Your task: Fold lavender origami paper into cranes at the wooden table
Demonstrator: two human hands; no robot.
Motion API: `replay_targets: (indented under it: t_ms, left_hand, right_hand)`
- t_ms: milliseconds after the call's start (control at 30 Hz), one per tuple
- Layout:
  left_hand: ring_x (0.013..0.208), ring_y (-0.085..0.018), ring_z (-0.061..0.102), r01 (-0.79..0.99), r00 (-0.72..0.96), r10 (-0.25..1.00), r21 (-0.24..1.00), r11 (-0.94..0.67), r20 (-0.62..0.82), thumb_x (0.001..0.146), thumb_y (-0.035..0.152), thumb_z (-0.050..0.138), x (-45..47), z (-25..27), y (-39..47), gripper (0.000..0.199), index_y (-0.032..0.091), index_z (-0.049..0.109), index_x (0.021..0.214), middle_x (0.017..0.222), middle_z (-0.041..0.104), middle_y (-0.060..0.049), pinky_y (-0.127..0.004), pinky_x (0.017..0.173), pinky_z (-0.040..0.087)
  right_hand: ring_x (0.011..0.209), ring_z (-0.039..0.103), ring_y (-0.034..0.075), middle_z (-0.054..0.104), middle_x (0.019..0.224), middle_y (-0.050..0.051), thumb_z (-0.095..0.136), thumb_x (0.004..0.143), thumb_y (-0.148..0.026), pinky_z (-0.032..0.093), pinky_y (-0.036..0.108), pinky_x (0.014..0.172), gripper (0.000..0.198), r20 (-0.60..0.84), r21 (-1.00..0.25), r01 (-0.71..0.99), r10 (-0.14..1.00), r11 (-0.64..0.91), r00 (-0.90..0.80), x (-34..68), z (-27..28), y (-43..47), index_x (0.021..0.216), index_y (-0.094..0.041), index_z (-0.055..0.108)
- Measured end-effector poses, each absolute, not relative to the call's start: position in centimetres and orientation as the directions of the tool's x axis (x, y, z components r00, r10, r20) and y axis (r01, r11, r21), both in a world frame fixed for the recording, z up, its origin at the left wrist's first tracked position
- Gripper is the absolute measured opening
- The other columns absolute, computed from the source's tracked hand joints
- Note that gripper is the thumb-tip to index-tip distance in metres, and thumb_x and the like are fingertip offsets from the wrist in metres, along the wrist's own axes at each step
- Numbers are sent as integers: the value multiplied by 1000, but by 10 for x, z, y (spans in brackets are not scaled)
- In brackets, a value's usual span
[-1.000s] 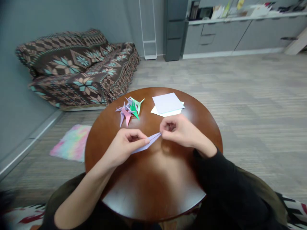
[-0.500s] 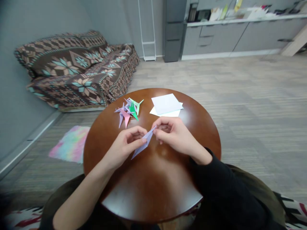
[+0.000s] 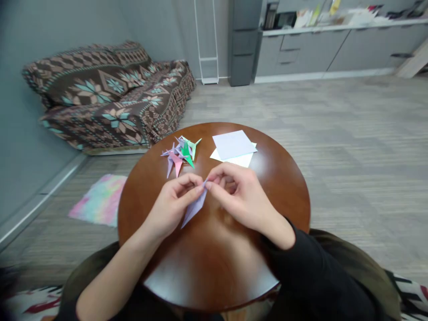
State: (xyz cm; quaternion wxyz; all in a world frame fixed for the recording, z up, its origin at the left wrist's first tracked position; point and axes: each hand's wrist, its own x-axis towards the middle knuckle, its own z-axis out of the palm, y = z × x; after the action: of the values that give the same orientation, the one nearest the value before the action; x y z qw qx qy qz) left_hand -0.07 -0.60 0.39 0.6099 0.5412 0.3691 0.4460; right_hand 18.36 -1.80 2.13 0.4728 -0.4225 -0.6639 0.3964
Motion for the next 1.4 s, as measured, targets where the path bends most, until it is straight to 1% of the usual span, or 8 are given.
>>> replay_targets:
  t_ms: [500, 633, 700, 800, 900, 1033, 1200, 1400]
  left_hand:
    - [62, -9, 52, -66, 309, 950, 998, -16, 36, 80, 28, 81, -1, 6, -7, 18, 15, 70, 76, 69, 63, 1, -21, 61, 39]
    - [60, -10, 52, -19, 264, 965, 1000, -6, 10, 78, 29, 82, -2, 5, -5, 18, 15, 70, 75, 68, 64, 1, -22, 60, 41]
    - [62, -11, 55, -11, 248, 969, 1000, -9, 12, 77, 31, 82, -2, 4, -4, 19, 15, 71, 75, 70, 67, 0, -23, 61, 42]
    - [65, -12, 59, 8, 279, 960, 1000, -21, 18, 78, 32, 83, -1, 4, -3, 20, 14, 73, 77, 73, 70, -1, -23, 64, 45]
    - [69, -13, 62, 14, 312, 950, 1000, -27, 21, 77, 33, 83, -2, 4, -3, 21, 14, 74, 81, 77, 73, -3, -24, 68, 48]
    - [75, -15, 65, -15, 318, 948, 1000, -19, 23, 76, 33, 85, -2, 5, -3, 25, 15, 73, 87, 82, 73, -4, -24, 71, 50]
    - [62, -10, 53, 40, 357, 934, 999, -26, 10, 78, 36, 83, -2, 9, -5, 27, 14, 67, 78, 70, 62, 1, -21, 58, 40]
    - [66, -12, 54, -59, 357, 933, 998, -31, 50, 73, 27, 82, -5, 3, -3, 21, 15, 66, 69, 69, 64, 0, -23, 63, 41]
  right_hand:
    - [35, 48, 8, 57, 49, -5, 72, 81, -20, 35, 20, 35, 10, 141, -990, -16, 990, 140, -25, 180, 17, -16, 74, -17, 67]
    - [42, 44, 9, 51, 52, -5, 69, 88, -23, 34, 23, 38, 11, 319, -944, 2, 915, 329, 246, 201, 25, -4, 79, -21, 64]
    - [53, 53, 12, 60, 67, -1, 72, 89, -26, 44, 25, 48, 9, 368, -930, 90, 917, 357, 157, 205, 27, -3, 87, -21, 65]
    - [80, 64, 16, 69, 99, 4, 80, 83, -28, 53, 28, 69, 24, 305, -926, 164, 930, 340, -204, 202, 25, -5, 103, -21, 68]
    - [73, 61, 15, 68, 82, 2, 76, 88, -31, 48, 27, 66, 14, 175, -928, 236, 896, 289, -409, 199, 20, -6, 90, -18, 70]
    - [63, 54, 13, 64, 71, 0, 75, 88, -34, 41, 25, 57, 19, 191, -932, 221, 907, 288, -375, 201, 19, -5, 83, -17, 69]
    - [62, 54, 12, 66, 74, 1, 70, 91, -29, 42, 25, 57, 15, 263, -898, 253, 899, 361, -349, 198, 21, -7, 82, -17, 68]
    - [62, 54, 12, 64, 71, 0, 69, 88, -20, 41, 25, 57, 12, 328, -870, 245, 874, 428, -359, 189, 15, -11, 76, -18, 68]
